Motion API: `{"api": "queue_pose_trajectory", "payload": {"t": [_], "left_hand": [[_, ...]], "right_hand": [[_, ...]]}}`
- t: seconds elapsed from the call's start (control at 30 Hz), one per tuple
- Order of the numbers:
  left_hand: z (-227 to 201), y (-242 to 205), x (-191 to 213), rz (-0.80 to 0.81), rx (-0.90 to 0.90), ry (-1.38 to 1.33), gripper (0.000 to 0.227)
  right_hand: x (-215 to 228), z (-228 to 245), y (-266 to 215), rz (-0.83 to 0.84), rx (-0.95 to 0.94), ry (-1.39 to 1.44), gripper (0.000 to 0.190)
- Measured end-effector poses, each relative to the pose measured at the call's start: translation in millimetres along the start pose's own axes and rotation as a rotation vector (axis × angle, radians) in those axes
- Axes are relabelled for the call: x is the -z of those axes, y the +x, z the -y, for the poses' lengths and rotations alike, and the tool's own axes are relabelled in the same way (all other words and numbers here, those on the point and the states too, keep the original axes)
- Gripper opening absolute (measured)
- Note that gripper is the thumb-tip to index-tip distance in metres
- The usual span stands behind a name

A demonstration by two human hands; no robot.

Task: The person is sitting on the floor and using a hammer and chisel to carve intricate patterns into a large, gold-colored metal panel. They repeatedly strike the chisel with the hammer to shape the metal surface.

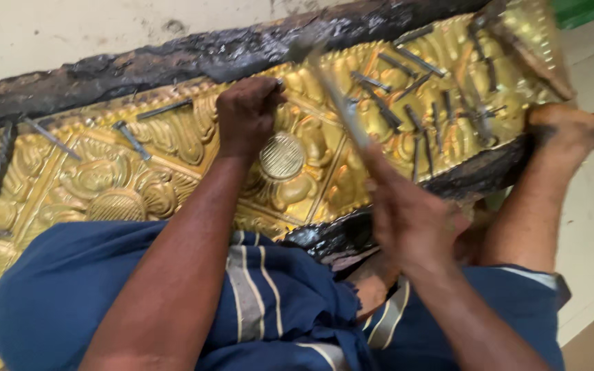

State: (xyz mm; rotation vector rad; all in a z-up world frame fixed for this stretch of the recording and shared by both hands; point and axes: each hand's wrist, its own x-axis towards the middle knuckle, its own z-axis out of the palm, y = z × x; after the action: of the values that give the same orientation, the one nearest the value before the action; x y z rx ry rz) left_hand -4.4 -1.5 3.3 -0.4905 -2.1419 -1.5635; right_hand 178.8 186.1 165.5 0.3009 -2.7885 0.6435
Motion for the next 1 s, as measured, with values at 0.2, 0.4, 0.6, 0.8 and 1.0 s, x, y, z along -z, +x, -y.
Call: {"api": "queue_pose_trajectory", "payload": {"t": [0.2, 0.4, 0.6, 0.8, 1.0], "left_hand": [[6.6, -6.3, -5.2, 0.033, 0.004, -0.012, 0.013], [14.2, -7.6, -3.3, 0.018, 0.017, -0.095, 0.011], [1.0, -0.7, -1.2, 0.049, 0.054, -0.028, 0.007], [1.5, -1.7, -1.3, 0.038, 0.023, -0.024, 0.005], [-1.1, 8.2, -2.4, 0.074, 0.044, -0.027, 0.009]], "right_hand": [[5.6, 15.4, -10.3, -0.333, -0.206, 0.248, 0.046], [6.3, 2.7, 3.4, -0.075, -0.039, -0.037, 0.044], [0.0, 11.0, -1.7, -0.221, -0.166, 0.143, 0.043], [14.7, 23.8, 6.3, -0.103, -0.222, 0.007, 0.042], [-10.1, 4.6, 7.6, -0.098, -0.230, 0.167, 0.052]]}}
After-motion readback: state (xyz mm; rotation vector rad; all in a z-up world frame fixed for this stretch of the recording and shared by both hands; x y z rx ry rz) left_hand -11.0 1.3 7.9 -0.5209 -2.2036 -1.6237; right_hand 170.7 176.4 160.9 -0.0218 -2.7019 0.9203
